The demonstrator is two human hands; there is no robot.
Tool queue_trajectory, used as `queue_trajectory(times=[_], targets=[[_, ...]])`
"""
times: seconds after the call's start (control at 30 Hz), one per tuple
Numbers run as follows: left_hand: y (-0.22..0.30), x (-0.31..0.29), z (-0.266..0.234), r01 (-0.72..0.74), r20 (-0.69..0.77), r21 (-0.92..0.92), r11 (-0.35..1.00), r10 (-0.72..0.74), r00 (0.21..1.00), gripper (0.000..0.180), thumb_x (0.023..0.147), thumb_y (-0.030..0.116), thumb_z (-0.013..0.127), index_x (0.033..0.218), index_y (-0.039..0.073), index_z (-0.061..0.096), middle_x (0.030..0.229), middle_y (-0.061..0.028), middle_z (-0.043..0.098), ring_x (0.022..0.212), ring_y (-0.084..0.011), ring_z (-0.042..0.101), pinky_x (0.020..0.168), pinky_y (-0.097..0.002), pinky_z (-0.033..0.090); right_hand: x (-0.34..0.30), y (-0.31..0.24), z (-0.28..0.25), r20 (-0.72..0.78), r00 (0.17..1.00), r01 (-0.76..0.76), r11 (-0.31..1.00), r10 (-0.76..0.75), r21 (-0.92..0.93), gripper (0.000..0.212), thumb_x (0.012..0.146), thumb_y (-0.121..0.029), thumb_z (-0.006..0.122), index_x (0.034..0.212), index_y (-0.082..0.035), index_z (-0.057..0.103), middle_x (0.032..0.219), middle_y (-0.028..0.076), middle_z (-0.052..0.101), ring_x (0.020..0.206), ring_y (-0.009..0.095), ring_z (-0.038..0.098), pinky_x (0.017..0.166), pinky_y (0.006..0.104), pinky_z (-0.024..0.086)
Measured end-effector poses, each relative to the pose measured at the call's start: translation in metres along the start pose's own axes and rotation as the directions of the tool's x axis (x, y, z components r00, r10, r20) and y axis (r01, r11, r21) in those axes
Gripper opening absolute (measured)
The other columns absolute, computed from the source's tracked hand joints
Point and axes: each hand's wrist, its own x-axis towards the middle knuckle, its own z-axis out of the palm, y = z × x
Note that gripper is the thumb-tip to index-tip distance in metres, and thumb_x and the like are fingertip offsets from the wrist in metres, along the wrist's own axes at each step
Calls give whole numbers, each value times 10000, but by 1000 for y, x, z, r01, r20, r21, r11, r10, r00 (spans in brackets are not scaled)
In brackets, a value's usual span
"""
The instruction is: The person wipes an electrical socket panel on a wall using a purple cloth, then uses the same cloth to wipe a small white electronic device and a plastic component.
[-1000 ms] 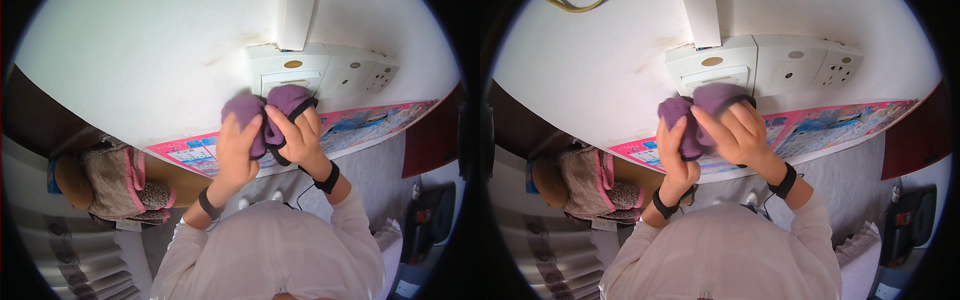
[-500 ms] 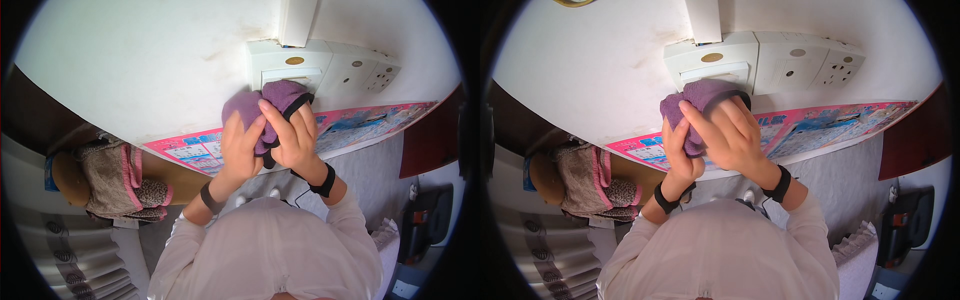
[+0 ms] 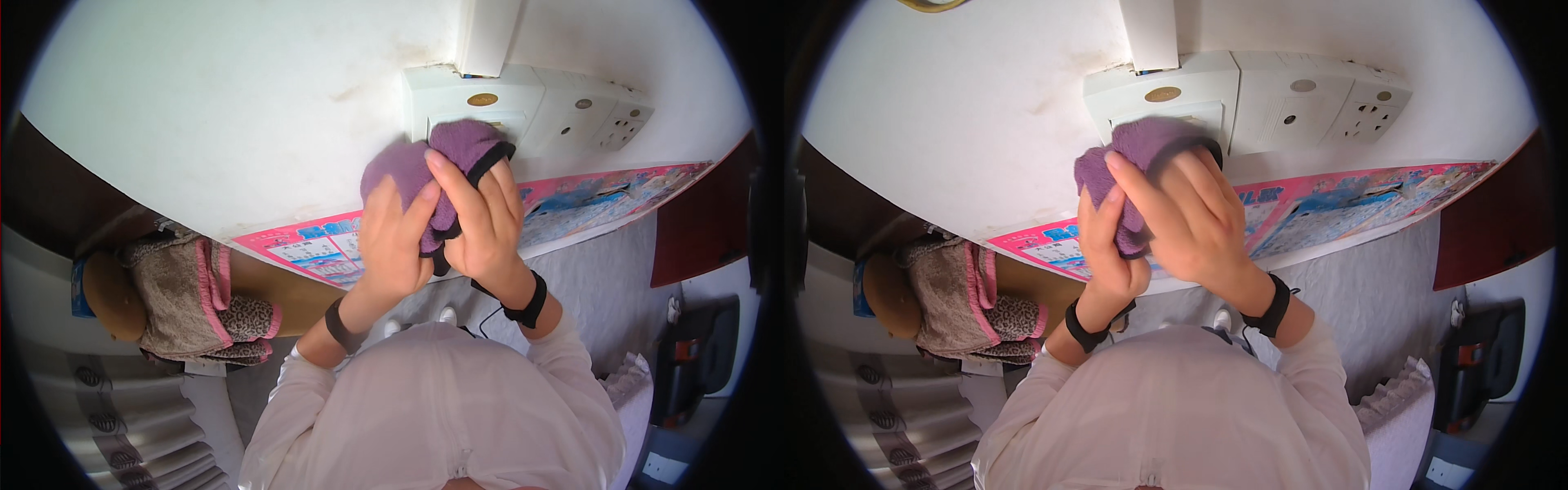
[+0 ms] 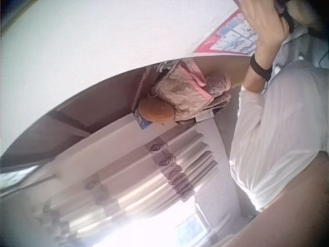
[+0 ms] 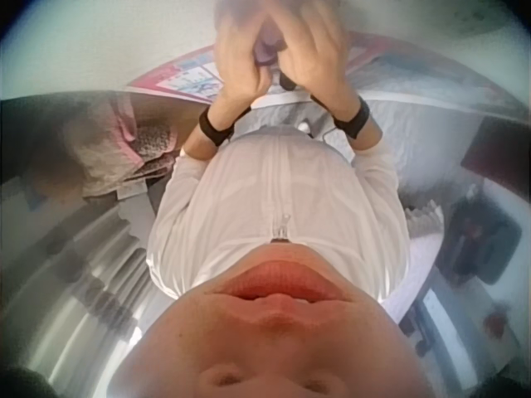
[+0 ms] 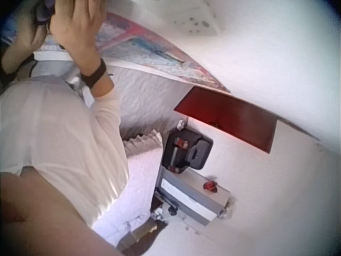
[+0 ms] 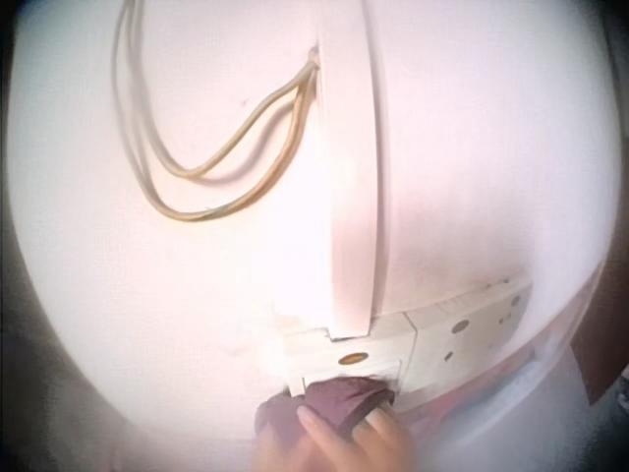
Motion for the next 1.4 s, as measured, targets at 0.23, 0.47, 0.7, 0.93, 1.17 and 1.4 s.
queue_trajectory(times=[0.23, 0.47, 0.7, 0.93, 1.17, 1.4], targets=[[5, 10, -2, 6, 34, 29, 1000, -7, 999, 502, 588, 22, 511, 1090, 12, 527, 1007, -253, 507, 887, -421, 466, 749, -434, 387, 5, 3, -4, 23, 1000, 3, 999, -4, 35, 428, 603, -28, 561, 1029, -34, 586, 876, 110, 558, 873, 270, 516, 794, 360, 441], [2, 10, -2, -174, 130, 181, 968, 152, 980, 461, 610, 57, 528, 1068, 4, 549, 934, -186, 500, 838, -322, 488, 618, -371, 393, -22, 9, -8, 47, 994, -105, 994, 104, 24, 442, 598, 30, 491, 1036, 40, 548, 960, 174, 549, 935, 353, 500, 835, 420, 414], [21, 27, -9, -183, 164, 327, 927, 135, 977, 442, 595, 82, 552, 1030, 11, 577, 884, -159, 525, 814, -281, 523, 614, -342, 396, -12, 1, -14, 35, 995, -96, 995, 96, 18, 373, 624, 23, 467, 984, 76, 550, 947, 175, 560, 913, 354, 517, 830, 439, 421], [18, 26, -7, -198, 151, 380, 904, 150, 977, 424, 606, 97, 552, 1019, 6, 576, 876, -163, 532, 825, -278, 526, 628, -340, 403, -13, 4, -8, -27, 997, -77, 996, 78, 42, 360, 622, 44, 501, 976, 66, 558, 938, 164, 568, 894, 336, 538, 811, 439, 430], [18, 22, -11, -176, 227, 355, 918, 98, 969, 428, 621, 40, 516, 1045, -6, 556, 898, -177, 516, 844, -303, 512, 641, -365, 405, -15, 7, -10, -56, 991, -123, 992, 125, 22, 391, 632, 34, 508, 1019, 43, 559, 913, 152, 569, 871, 322, 543, 817, 419, 423], [18, 17, -11, -159, 203, 369, 916, 88, 975, 475, 597, 9, 492, 1068, -6, 549, 884, -185, 509, 856, -325, 497, 687, -408, 404, -21, 14, -18, -4, 995, -95, 995, 95, -43, 392, 653, -21, 497, 1038, 14, 565, 903, 122, 596, 837, 275, 551, 894, 424, 365]])
